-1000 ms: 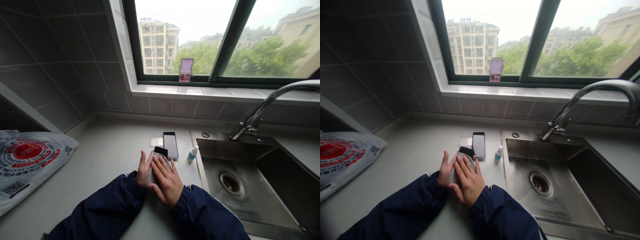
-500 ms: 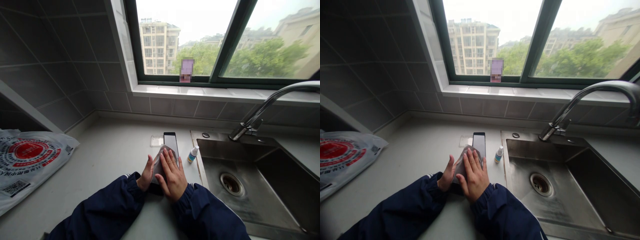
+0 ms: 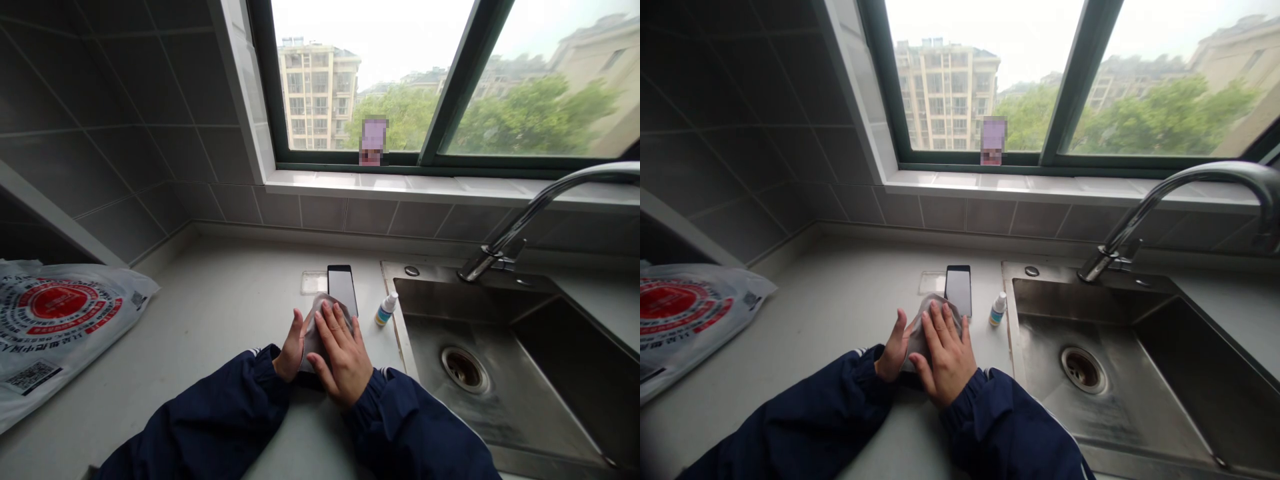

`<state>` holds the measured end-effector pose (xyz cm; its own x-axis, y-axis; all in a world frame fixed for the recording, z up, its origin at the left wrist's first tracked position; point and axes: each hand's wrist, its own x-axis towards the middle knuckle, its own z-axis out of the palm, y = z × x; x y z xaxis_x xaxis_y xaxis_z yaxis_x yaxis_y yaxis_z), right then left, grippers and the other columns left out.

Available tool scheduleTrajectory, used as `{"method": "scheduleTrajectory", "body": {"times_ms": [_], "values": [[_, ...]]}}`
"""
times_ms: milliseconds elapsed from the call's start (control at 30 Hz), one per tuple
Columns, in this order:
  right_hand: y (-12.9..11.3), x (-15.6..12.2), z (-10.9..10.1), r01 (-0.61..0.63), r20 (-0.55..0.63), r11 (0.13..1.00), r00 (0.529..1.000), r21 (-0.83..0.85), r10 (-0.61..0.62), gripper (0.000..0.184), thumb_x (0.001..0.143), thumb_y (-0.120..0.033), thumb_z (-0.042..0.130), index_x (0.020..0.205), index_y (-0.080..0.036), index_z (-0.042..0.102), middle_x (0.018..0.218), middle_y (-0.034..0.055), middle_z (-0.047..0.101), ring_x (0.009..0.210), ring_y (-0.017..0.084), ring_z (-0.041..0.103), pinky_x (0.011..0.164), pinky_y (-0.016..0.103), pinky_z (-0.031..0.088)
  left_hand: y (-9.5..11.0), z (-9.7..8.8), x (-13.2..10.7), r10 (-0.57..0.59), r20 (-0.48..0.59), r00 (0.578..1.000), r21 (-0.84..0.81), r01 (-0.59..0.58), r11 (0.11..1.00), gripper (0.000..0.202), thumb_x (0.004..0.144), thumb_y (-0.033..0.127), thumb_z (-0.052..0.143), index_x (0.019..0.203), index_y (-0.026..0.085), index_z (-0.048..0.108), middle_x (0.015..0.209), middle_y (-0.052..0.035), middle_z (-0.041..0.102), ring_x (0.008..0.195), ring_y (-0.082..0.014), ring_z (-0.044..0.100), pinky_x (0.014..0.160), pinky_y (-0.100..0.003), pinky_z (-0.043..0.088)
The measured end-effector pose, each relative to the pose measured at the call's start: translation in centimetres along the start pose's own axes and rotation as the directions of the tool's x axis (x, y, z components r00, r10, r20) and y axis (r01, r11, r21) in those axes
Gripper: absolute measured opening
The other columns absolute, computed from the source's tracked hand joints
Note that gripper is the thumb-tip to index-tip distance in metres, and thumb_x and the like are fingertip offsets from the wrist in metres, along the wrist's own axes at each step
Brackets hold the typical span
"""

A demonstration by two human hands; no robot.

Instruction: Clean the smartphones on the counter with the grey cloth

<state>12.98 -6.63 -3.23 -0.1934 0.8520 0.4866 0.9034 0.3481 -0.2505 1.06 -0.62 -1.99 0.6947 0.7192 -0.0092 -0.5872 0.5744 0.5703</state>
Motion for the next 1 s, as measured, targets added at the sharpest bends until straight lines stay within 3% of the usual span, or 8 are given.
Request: {"method": "scheduleTrajectory", "body": {"times_ms": [233, 567, 867, 1000], "values": [[-0.4, -0.1, 0.0, 0.071, 0.029, 0.997, 0.997, 0.023, -0.072, 0.066, 0.096, -0.040, 0.044, 0.153, -0.014, 0.022, 0.158, 0.0124, 0.020, 0.147, 0.033, 0.017, 0.116, 0.060, 0.017, 0.6, 0.4, -0.2, -0.018, -0.070, 0.997, -0.068, 0.013, 0.998, 0.079, 0.085, 0.070, 0.042, 0.145, 0.017, 0.040, 0.141, -0.0162, 0.051, 0.137, -0.0345, 0.039, 0.117, -0.051, 0.018], [-1.1, 0.1, -0.6, 0.135, 0.162, 0.988, 0.976, 0.075, -0.145, 0.065, 0.096, -0.040, 0.047, 0.152, -0.013, 0.025, 0.158, 0.0115, 0.018, 0.146, 0.035, 0.018, 0.111, 0.065, 0.025, 1.4, 0.5, 0.1, 0.000, -0.174, 0.985, -0.093, -0.017, 0.995, 0.082, 0.083, 0.073, 0.040, 0.145, 0.020, 0.035, 0.123, -0.0193, 0.062, 0.109, -0.0344, 0.063, 0.101, -0.054, 0.041], [-1.6, 0.0, -1.3, 0.160, 0.227, 0.972, 0.954, 0.171, -0.196, 0.063, 0.096, -0.045, 0.047, 0.151, -0.019, 0.028, 0.159, 0.0072, 0.020, 0.147, 0.030, 0.016, 0.116, 0.059, 0.017, 2.8, 0.3, 0.3, 0.011, -0.262, 0.965, 0.023, -0.005, 1.000, 0.086, 0.079, 0.081, 0.035, 0.140, 0.021, 0.040, 0.122, -0.0214, 0.062, 0.090, -0.0342, 0.068, 0.088, -0.058, 0.047], [-1.6, 0.0, -1.7, 0.167, 0.243, 0.963, 0.945, 0.210, -0.217, 0.062, 0.097, -0.047, 0.044, 0.151, -0.023, 0.027, 0.158, 0.0044, 0.022, 0.148, 0.027, 0.016, 0.118, 0.055, 0.015, 3.5, 0.2, 0.3, 0.031, -0.302, 0.953, 0.018, -0.027, 0.999, 0.082, 0.080, 0.080, 0.035, 0.137, 0.021, 0.045, 0.118, -0.0194, 0.064, 0.086, -0.0317, 0.068, 0.081, -0.053, 0.050]]}}
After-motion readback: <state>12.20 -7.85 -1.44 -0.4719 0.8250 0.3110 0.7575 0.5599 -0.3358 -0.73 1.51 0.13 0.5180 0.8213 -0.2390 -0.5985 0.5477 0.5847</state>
